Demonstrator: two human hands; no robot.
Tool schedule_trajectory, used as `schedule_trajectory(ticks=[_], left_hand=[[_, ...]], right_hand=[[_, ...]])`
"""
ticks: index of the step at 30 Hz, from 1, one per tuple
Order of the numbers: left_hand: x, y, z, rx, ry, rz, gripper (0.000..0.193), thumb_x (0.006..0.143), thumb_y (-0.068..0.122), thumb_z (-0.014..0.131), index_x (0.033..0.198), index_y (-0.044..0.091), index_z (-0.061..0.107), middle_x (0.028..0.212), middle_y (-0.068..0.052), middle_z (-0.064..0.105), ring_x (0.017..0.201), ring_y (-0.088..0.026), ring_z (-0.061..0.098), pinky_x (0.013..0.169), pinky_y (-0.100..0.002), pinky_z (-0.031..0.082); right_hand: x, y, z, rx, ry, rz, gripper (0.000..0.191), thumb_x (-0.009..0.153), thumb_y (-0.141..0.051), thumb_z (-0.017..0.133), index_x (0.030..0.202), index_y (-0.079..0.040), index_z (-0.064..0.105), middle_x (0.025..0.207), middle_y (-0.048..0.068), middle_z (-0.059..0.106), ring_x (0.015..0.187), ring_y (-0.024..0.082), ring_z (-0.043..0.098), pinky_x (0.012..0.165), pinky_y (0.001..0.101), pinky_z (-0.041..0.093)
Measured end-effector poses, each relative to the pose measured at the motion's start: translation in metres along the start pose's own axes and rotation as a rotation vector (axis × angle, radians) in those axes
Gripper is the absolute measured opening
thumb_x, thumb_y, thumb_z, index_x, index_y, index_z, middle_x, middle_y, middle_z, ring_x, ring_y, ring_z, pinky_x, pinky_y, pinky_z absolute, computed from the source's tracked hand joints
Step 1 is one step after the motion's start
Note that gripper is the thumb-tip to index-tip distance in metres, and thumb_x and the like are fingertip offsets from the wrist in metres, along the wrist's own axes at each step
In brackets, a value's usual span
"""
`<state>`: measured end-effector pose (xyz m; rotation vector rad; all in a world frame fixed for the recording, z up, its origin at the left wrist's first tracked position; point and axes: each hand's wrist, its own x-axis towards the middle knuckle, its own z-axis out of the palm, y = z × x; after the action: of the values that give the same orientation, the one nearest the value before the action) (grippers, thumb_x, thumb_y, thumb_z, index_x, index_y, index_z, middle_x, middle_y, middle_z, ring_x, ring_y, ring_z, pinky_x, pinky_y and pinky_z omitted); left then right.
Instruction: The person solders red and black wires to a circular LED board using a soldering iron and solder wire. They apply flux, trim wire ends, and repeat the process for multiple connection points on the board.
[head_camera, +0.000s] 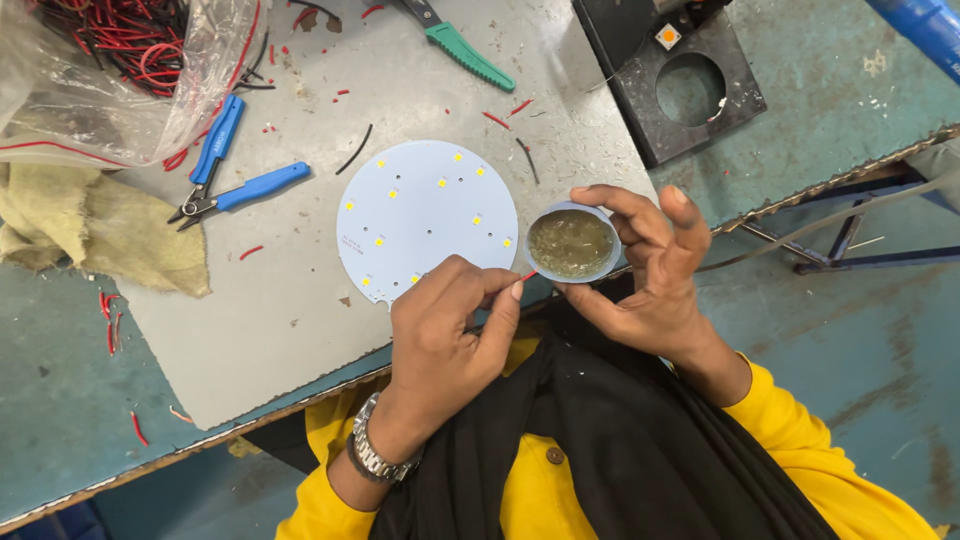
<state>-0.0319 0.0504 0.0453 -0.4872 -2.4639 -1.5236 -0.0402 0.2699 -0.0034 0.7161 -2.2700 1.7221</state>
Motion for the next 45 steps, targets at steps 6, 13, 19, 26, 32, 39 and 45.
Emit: schedule_trajectory(ticks=[6,13,19,26,32,39,45], left_hand=[[-0.002,-0.004,-0.001,0.15,-0.005,0.125,0.01,0.088,0.003,0.076,0.096,0.005,0.071,0.083,-0.007,0.062,0.071,-0.024,0.063,0.064,-0.036,0.049],[-0.003,-0.006,-0.003,0.309,-0.038,0.207,0.015,0.086,0.004,0.078,0.099,0.005,0.07,0.085,-0.006,0.06,0.073,-0.024,0.062,0.064,-0.038,0.049],[-0.002,-0.007,-0.003,0.324,-0.038,0.223,0.016,0.086,0.005,0.079,0.099,0.005,0.07,0.085,-0.006,0.06,0.074,-0.025,0.062,0.065,-0.038,0.049],[-0.002,-0.006,-0.003,0.28,-0.044,0.185,0.012,0.088,0.004,0.077,0.097,0.005,0.069,0.084,-0.006,0.061,0.072,-0.024,0.063,0.063,-0.037,0.048],[-0.005,-0.008,-0.002,0.06,-0.049,-0.071,0.005,0.092,0.007,0.072,0.092,0.003,0.07,0.076,-0.006,0.064,0.06,-0.019,0.063,0.056,-0.031,0.047],[-0.007,-0.014,0.003,-0.172,-0.045,-0.344,0.011,0.095,0.009,0.067,0.094,-0.001,0.071,0.075,-0.006,0.073,0.061,-0.007,0.064,0.059,-0.023,0.052],[-0.007,-0.015,0.005,-0.161,-0.014,-0.337,0.01,0.095,0.008,0.068,0.093,-0.001,0.072,0.072,-0.004,0.071,0.058,-0.006,0.058,0.055,-0.023,0.048]], right_hand=[[0.002,-0.001,0.001,-0.012,-0.005,-0.022,0.118,0.084,0.015,0.078,0.159,-0.036,0.002,0.148,0.028,0.047,0.12,0.029,0.067,0.095,0.0346,0.062],[-0.001,0.001,0.002,-0.016,-0.01,-0.072,0.118,0.082,0.014,0.079,0.158,-0.037,0.004,0.147,0.028,0.047,0.122,0.032,0.066,0.094,0.0368,0.061],[-0.002,0.003,0.002,-0.028,0.011,-0.077,0.118,0.081,0.013,0.079,0.158,-0.037,0.005,0.146,0.029,0.047,0.121,0.032,0.067,0.097,0.04,0.063],[-0.003,0.006,0.001,-0.067,0.027,-0.064,0.117,0.081,0.01,0.082,0.159,-0.033,0.005,0.146,0.026,0.05,0.117,0.028,0.068,0.09,0.0335,0.06],[-0.004,0.009,-0.006,-0.188,-0.004,-0.143,0.121,0.076,0.005,0.087,0.158,-0.029,0.006,0.135,0.021,0.059,0.109,0.025,0.067,0.088,0.0333,0.055],[-0.001,0.009,-0.003,-0.234,-0.042,-0.291,0.119,0.078,0.007,0.086,0.16,-0.029,0.008,0.128,0.016,0.064,0.109,0.028,0.066,0.092,0.038,0.056],[-0.002,0.009,-0.003,-0.259,-0.043,-0.287,0.12,0.078,0.007,0.087,0.161,-0.03,0.008,0.127,0.014,0.065,0.109,0.027,0.065,0.091,0.0373,0.056]])
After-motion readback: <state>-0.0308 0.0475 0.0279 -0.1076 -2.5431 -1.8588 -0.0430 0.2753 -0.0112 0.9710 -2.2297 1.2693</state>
